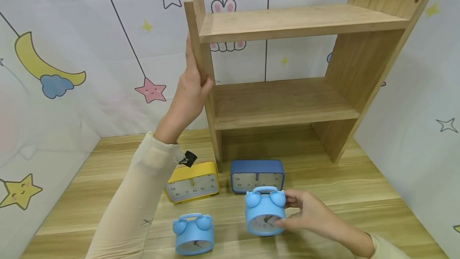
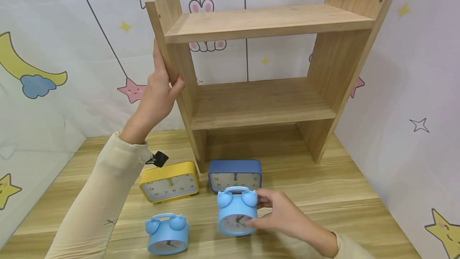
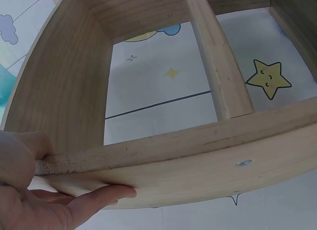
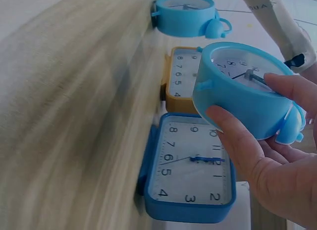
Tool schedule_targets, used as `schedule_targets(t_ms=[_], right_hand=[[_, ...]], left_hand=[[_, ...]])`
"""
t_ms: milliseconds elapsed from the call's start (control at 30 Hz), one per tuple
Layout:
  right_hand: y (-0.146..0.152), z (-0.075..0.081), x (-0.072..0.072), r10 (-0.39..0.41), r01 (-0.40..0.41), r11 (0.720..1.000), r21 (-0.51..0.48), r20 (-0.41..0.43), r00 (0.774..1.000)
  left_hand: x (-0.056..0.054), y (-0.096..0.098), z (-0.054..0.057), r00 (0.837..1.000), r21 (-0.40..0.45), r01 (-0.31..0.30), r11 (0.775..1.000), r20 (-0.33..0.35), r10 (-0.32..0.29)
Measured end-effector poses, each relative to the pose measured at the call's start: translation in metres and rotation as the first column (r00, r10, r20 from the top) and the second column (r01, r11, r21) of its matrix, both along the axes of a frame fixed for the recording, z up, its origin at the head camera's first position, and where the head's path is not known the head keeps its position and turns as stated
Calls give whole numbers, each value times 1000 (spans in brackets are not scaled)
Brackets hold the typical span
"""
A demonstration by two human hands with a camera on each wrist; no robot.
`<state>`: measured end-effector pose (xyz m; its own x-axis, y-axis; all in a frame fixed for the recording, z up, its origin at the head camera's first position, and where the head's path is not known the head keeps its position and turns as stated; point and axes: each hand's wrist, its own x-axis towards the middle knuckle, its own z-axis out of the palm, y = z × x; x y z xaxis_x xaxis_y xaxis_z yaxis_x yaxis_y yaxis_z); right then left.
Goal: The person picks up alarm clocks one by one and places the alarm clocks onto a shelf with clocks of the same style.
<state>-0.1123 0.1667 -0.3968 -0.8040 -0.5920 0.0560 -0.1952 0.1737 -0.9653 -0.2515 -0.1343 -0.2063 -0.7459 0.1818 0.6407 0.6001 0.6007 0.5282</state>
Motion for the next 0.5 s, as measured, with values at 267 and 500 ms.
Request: schedule_targets(t_ms=[267,500], right_hand=[[4,27,-9,23,-25,999,-39,-52,998],[6,51,-17,7,-12,998,-59,-86,996]], left_hand=[[0,0,0,1000,-6,4,1000,-6,-4],[-1,0,0,1000,-7,2,1000,-2,-2]])
